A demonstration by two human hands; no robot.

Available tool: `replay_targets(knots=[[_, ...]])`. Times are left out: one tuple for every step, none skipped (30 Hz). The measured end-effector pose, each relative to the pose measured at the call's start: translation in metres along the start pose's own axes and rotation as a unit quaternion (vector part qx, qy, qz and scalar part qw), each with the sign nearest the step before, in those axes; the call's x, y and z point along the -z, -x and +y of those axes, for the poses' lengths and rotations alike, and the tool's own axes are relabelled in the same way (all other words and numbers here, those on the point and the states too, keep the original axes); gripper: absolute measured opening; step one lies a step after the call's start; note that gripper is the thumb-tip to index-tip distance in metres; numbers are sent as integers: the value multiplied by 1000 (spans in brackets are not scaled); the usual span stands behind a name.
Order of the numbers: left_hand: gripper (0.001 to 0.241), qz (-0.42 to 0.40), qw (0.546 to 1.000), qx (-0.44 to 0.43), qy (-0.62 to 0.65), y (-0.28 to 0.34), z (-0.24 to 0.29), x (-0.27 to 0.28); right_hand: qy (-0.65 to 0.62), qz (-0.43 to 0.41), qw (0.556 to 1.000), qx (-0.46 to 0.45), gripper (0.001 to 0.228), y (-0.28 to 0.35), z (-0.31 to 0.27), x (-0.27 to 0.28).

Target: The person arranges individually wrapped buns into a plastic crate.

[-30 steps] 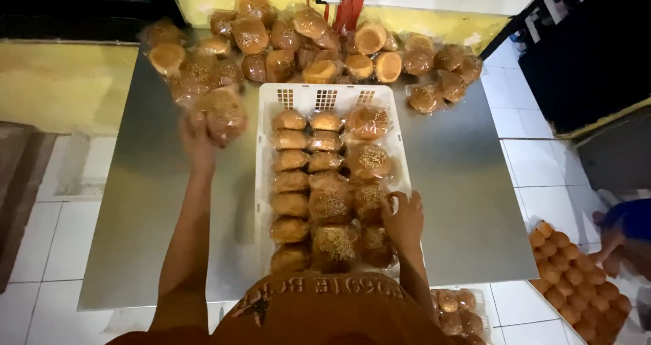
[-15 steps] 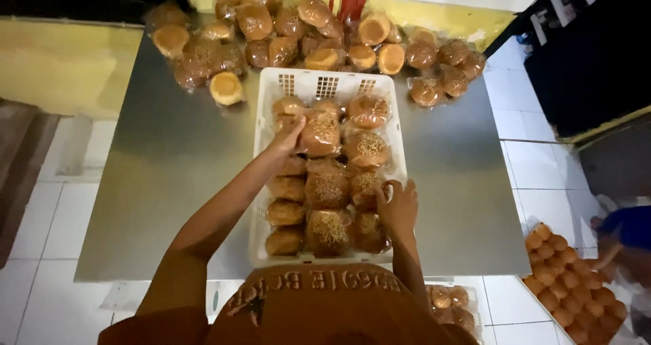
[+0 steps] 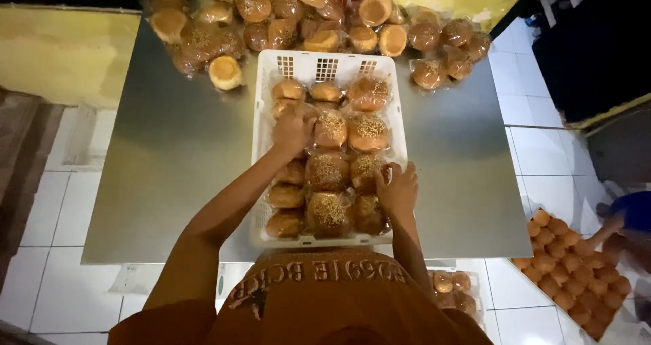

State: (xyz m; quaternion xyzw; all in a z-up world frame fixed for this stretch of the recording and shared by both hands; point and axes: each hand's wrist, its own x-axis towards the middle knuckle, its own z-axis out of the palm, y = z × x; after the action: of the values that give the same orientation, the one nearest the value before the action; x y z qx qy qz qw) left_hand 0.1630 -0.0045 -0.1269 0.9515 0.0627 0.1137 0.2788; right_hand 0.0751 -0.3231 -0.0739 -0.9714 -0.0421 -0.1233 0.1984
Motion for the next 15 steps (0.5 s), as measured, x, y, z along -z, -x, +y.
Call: replay_targets(knots=[[48, 39, 996, -79, 6, -1, 0, 2, -3, -4, 1000, -3, 45, 1, -1, 2], [61, 78, 984, -157, 12, -3, 1, 4, -6, -8, 1000, -5, 44, 1, -3, 4], [61, 80, 984, -156, 12, 0, 16, 18, -6, -7, 1000, -3, 44, 2, 0, 0], [71, -47, 992, -111, 44, 2, 31, 33, 4, -8, 1000, -3, 46, 0, 3, -3], [83, -173, 980, -65, 75, 4, 46, 47, 14, -9, 1000, -2, 48, -1, 6, -7], [83, -172, 980, -64, 74, 4, 43, 41, 13, -9, 1000, -1, 48, -2, 5, -6], [99, -164, 979, -95, 79, 4, 40, 35, 28, -21, 999, -3, 50, -3, 5, -6], [116, -159, 976, -124, 84, 6, 35, 28, 42, -35, 998, -6, 52, -2, 4, -6], [116, -159, 976, -122, 84, 7, 36, 29, 42, -38, 998, -5, 52, 0, -1, -1], [110, -185, 973, -88, 103, 8, 37, 30, 24, -48, 998, -24, 55, 1, -5, 3], [104, -210, 969, -54, 121, 9, 38, 31, 6, -59, 997, -42, 57, 3, -10, 8], [104, -210, 969, -52, 122, 8, 28, 21, 6, -61, 997, -41, 57, 4, -13, 10], [100, -170, 974, -96, 112, 8, 18, 11, 1, -58, 997, -42, 57, 5, -16, 12], [96, -129, 976, -140, 102, 7, 8, 0, -3, -55, 998, -43, 57, 6, -18, 14], [96, -129, 977, -137, 103, 10, 21, 15, -2, -57, 997, -43, 57, 8, -21, 17]])
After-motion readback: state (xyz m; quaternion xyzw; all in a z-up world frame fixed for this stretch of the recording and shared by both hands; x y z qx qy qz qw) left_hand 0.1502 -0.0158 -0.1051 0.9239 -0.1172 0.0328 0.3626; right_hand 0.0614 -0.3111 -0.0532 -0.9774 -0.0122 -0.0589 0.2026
